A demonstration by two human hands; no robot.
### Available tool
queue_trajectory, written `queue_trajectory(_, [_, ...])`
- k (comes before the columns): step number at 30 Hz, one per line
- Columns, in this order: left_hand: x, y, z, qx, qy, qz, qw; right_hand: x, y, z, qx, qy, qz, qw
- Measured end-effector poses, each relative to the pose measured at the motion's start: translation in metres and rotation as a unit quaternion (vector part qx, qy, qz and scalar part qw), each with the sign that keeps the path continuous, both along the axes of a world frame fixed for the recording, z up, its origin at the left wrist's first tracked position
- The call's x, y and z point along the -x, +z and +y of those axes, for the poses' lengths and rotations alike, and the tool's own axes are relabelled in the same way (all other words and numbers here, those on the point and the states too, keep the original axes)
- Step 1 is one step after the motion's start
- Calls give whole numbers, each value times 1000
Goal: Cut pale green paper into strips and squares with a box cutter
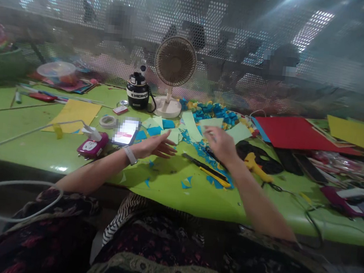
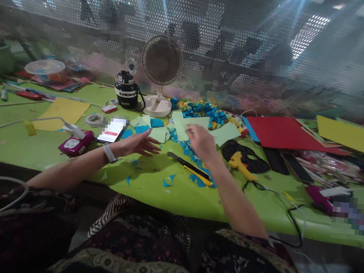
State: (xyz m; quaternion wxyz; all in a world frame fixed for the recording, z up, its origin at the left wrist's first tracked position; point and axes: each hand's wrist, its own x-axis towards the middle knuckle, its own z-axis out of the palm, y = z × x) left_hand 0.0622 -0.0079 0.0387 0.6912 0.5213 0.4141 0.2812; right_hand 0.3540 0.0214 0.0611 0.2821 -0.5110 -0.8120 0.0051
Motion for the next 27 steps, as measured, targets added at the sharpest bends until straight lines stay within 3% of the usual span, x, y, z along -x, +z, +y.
queue_trajectory(3, [-6, -2, 6, 85, 2, -90, 992, 47, -17, -36, 51, 160, -70, 983])
queue_trajectory(7, [-6, -15, 11, 62, 84, -107, 989, 72, -37, -59, 42, 304, -76, 949])
queue_trajectory(9, [-5, -21, 10, 35, 98, -109, 989, 73, -39, -61, 19, 327, -46, 944])
queue_trajectory(13, [-8, -24, 0, 4, 70, -106, 992, 68, -35, -56, -41, 221, 48, 973])
queue_trajectory(17, [-9, -22, -9, 17, 32, -132, 991, 64, -39, -50, -64, 137, 73, 986])
queue_trajectory(22, [-9, -33, -9, -66, 6, -150, 986, 63, -44, -48, -86, 123, 97, 984])
queue_trajectory(25, [-12, -40, -7, -77, 20, -170, 982, 64, -43, -50, -101, 91, 168, 976])
queue_trajectory(27, [-14, -41, -6, -76, 42, -200, 976, 64, -43, -50, -73, 50, 240, 967])
